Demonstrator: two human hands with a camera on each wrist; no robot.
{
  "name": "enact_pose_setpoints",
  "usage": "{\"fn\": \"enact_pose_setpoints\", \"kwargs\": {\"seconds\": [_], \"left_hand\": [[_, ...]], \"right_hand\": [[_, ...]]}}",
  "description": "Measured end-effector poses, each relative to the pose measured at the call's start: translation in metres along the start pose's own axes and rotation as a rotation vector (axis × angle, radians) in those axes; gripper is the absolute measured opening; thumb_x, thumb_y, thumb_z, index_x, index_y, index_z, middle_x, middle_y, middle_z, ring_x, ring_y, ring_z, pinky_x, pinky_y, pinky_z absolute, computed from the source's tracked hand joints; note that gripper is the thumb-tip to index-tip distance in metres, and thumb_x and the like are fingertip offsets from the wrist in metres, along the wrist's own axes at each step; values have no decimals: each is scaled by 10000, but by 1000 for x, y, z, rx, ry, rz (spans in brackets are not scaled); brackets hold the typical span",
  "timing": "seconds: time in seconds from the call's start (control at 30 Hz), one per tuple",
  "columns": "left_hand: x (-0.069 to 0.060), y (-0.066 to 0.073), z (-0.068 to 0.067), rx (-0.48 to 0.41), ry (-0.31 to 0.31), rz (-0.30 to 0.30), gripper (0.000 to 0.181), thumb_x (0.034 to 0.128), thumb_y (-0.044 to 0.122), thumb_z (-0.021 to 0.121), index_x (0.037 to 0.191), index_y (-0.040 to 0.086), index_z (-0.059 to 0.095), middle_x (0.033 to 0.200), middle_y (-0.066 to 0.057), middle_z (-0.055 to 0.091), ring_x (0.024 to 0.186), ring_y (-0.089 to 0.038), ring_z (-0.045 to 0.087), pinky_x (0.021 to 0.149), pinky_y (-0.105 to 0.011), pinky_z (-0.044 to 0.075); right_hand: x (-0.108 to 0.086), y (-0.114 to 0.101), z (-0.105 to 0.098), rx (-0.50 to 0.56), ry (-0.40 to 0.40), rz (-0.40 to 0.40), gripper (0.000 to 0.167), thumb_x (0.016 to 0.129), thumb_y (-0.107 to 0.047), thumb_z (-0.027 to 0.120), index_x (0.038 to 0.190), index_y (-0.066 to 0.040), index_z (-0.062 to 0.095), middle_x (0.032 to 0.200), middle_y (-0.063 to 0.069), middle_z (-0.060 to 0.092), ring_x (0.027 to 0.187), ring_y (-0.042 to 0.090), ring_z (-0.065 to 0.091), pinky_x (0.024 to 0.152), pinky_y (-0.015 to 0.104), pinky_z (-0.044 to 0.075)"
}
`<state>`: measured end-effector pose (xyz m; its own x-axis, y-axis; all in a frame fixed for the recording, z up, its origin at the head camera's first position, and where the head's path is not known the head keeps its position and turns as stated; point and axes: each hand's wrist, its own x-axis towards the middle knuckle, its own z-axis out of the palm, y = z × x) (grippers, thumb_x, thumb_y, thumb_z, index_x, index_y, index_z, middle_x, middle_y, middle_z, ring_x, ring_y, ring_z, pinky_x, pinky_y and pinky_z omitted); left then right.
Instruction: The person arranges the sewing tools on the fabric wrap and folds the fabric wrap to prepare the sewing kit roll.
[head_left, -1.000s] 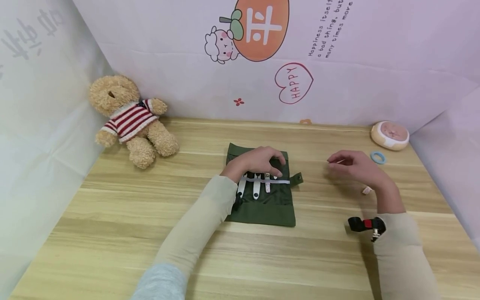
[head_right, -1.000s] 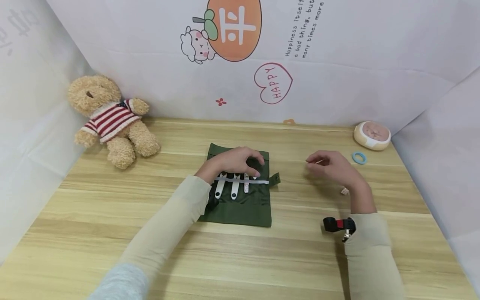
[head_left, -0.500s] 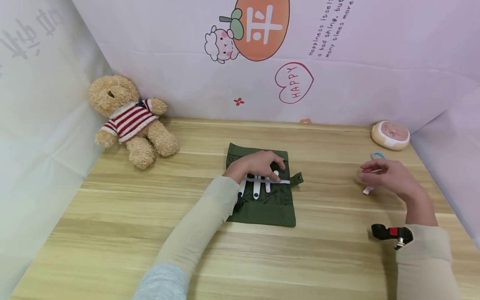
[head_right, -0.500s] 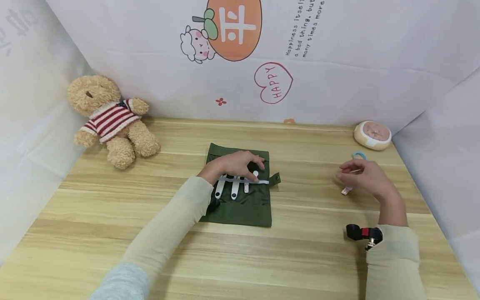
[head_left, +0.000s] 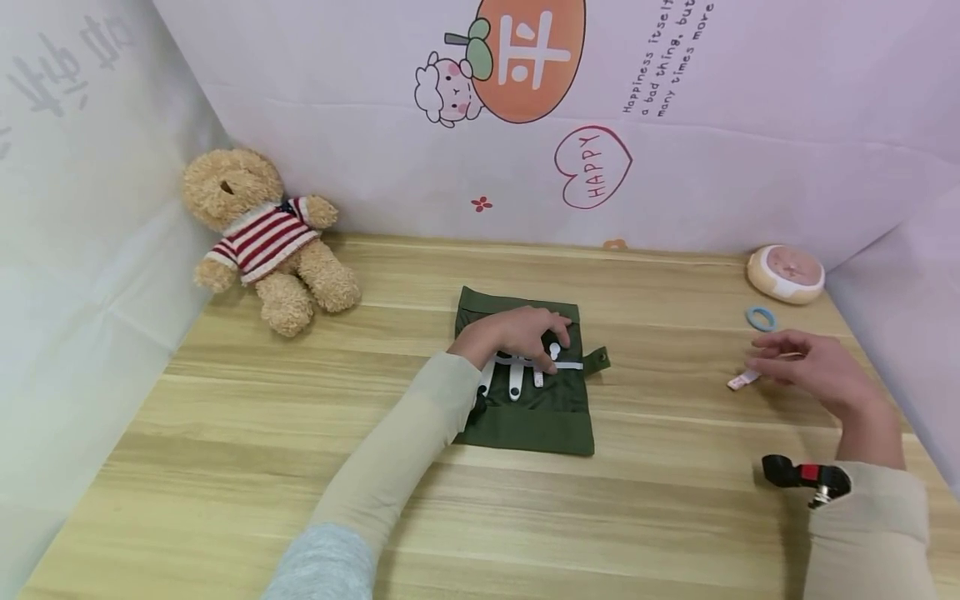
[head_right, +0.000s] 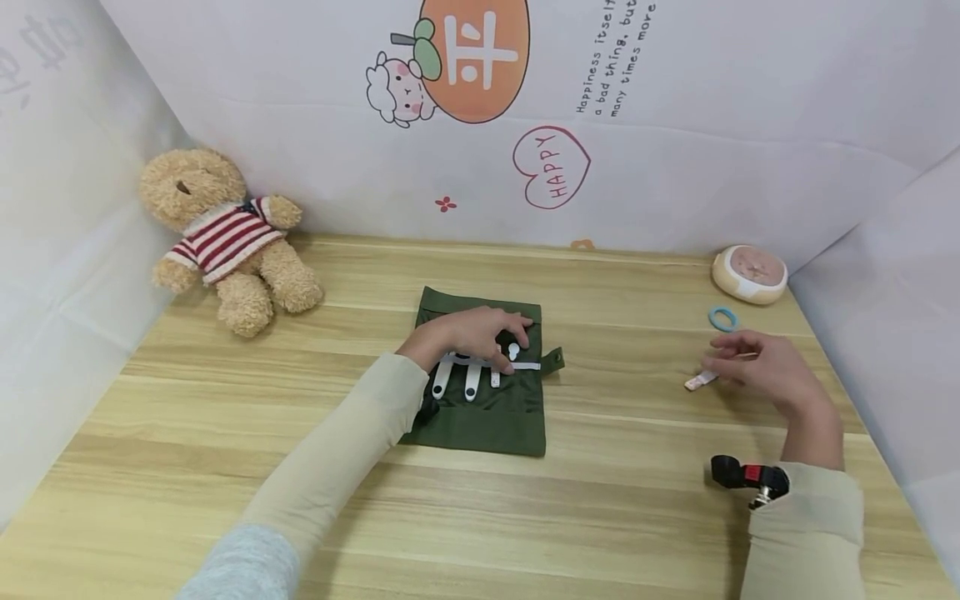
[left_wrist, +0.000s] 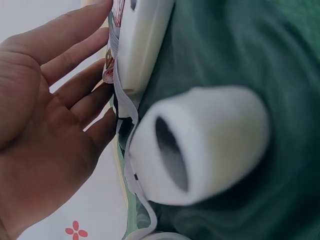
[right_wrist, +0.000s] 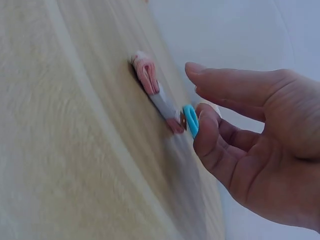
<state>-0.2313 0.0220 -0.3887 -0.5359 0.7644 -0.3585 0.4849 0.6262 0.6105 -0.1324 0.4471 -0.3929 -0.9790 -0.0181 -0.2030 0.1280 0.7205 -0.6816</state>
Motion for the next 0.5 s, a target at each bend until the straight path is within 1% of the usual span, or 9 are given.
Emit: {"fn": "enact_pose_setpoints", "kwargs": {"seconds": [0.07,0.17,0.37,0.5], "left_hand": [[0,0,0,0,1,-2,457,935,193,764,1363,120,622,1655,41,281,1467,-196,347,1031,-260,396],[1,-1,0,10,0,-1,458,936,205,764,1363,125,622,1655,46,280,1468,-191,345,1032,-256,393],[1,-1,0,17,-5,-1,458,938,211,763,1365,127,621,1657,46,277,1449,-189,375,1023,-253,394],[1,-1,-1,13,-5,0,456,940,212,760,1365,125,620,1656,41,278,1444,-194,384,1026,-262,394]], "right_hand": [[-1,3,0,-21,-6,1,511,946,-292,751,1303,32,579,1003,-163,655,851,-55,599,694,218,509],[-3,7,0,-29,-6,-4,518,934,-267,767,1295,57,586,1002,-143,663,846,-55,592,692,211,508],[-3,12,2,31,-37,10,534,919,-198,780,1282,125,559,947,-135,641,776,37,637,671,260,556],[-3,11,3,46,-66,-1,514,919,-137,770,1267,166,544,915,-112,653,743,79,656,659,296,578]]}}
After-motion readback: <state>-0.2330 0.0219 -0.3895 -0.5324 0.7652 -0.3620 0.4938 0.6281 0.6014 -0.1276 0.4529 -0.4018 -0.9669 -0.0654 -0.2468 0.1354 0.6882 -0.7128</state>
